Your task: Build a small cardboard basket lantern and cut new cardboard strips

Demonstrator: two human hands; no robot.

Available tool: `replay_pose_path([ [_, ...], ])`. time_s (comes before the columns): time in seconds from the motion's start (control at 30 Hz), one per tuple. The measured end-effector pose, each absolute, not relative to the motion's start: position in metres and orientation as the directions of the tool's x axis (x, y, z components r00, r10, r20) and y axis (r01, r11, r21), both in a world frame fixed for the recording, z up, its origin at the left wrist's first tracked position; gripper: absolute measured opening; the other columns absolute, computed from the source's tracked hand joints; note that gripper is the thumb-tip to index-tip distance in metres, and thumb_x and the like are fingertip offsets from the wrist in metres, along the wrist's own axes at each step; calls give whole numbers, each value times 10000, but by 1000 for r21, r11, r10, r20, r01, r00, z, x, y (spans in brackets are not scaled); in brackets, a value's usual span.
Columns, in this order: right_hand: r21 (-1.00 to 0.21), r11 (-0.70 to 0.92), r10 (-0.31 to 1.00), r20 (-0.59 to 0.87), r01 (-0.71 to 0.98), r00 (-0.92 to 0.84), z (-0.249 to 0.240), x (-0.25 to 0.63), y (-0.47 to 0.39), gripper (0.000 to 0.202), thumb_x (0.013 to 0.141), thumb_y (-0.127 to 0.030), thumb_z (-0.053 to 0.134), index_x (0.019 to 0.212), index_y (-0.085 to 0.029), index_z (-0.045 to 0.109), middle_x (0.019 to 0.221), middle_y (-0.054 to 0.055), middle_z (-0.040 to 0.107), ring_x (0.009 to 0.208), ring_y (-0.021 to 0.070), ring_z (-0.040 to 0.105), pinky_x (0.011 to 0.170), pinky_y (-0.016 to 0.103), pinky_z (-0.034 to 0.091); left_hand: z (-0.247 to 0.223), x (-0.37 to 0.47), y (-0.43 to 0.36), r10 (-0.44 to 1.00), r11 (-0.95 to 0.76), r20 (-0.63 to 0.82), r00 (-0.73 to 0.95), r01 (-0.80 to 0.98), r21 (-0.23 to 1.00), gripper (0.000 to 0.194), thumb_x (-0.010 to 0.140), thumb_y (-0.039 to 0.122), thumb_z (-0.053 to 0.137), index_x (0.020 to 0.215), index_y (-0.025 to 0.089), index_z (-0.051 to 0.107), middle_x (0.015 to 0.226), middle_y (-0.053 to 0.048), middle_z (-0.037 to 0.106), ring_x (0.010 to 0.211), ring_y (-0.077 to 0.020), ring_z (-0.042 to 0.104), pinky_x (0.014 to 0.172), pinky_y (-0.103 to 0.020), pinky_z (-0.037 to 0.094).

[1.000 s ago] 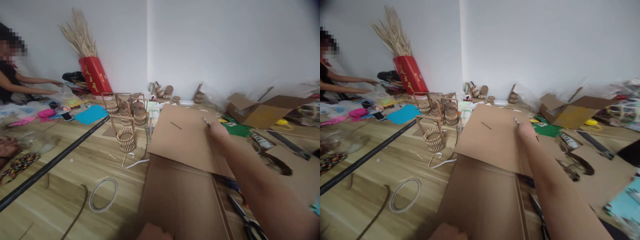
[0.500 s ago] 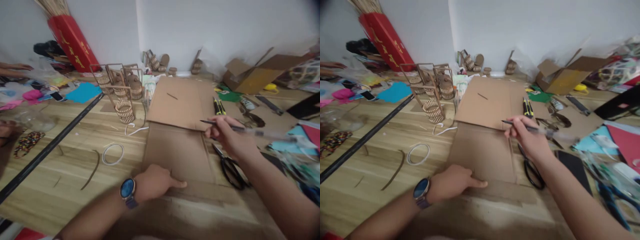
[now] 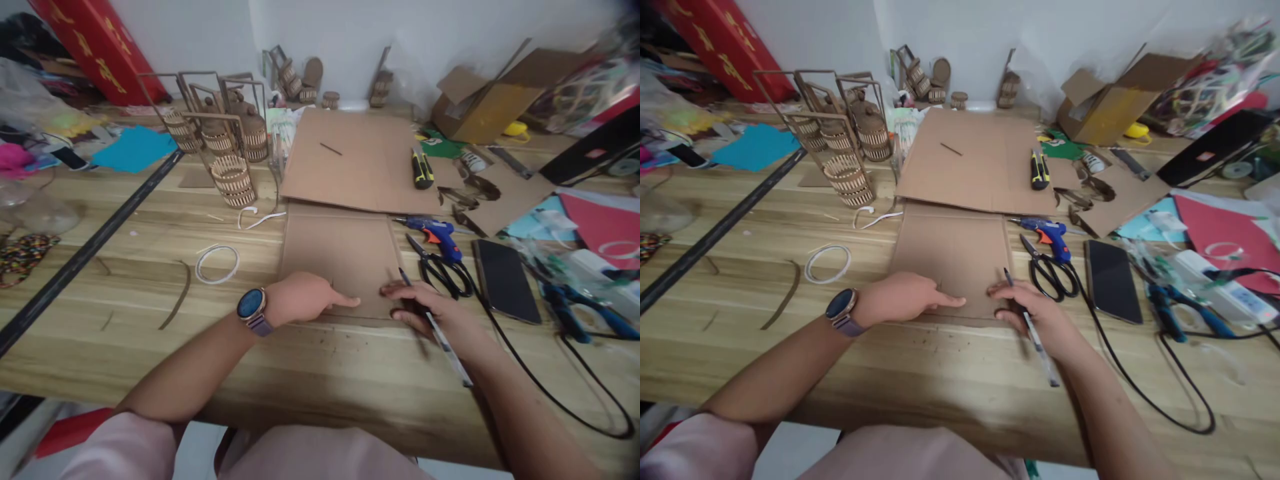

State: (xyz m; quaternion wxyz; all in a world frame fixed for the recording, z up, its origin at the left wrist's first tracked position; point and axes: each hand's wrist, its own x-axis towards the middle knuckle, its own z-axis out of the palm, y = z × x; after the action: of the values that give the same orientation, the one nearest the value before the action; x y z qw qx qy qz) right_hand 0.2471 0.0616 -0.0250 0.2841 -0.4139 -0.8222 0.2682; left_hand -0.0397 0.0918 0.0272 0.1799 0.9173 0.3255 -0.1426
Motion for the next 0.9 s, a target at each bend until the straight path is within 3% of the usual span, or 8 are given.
replay_pose_path([
  [0.3, -658, 495, 836, 180, 568, -519, -22, 254, 57, 203, 893, -390, 634, 1048, -273, 692, 1139, 105, 733, 1073, 283, 683, 939, 460, 549, 21, -40, 95, 527, -716, -381, 760, 638, 284, 569, 974, 197, 428, 1442, 517, 381, 961, 1, 717, 700, -151, 642, 504, -225, 269],
  [0.9, -660, 522, 814, 197, 540, -546, -23, 253, 58, 140, 906, -373, 618, 953, -252, 671, 1107, 107, 739, 1036, 262, 694, 902, 418, 545, 22, -40, 95, 531, -717, -381, 757, 641, 275, 585, 966, 177, 416, 1437, 522, 384, 943, 3, 721, 667, -150, 627, 503, -234, 262],
])
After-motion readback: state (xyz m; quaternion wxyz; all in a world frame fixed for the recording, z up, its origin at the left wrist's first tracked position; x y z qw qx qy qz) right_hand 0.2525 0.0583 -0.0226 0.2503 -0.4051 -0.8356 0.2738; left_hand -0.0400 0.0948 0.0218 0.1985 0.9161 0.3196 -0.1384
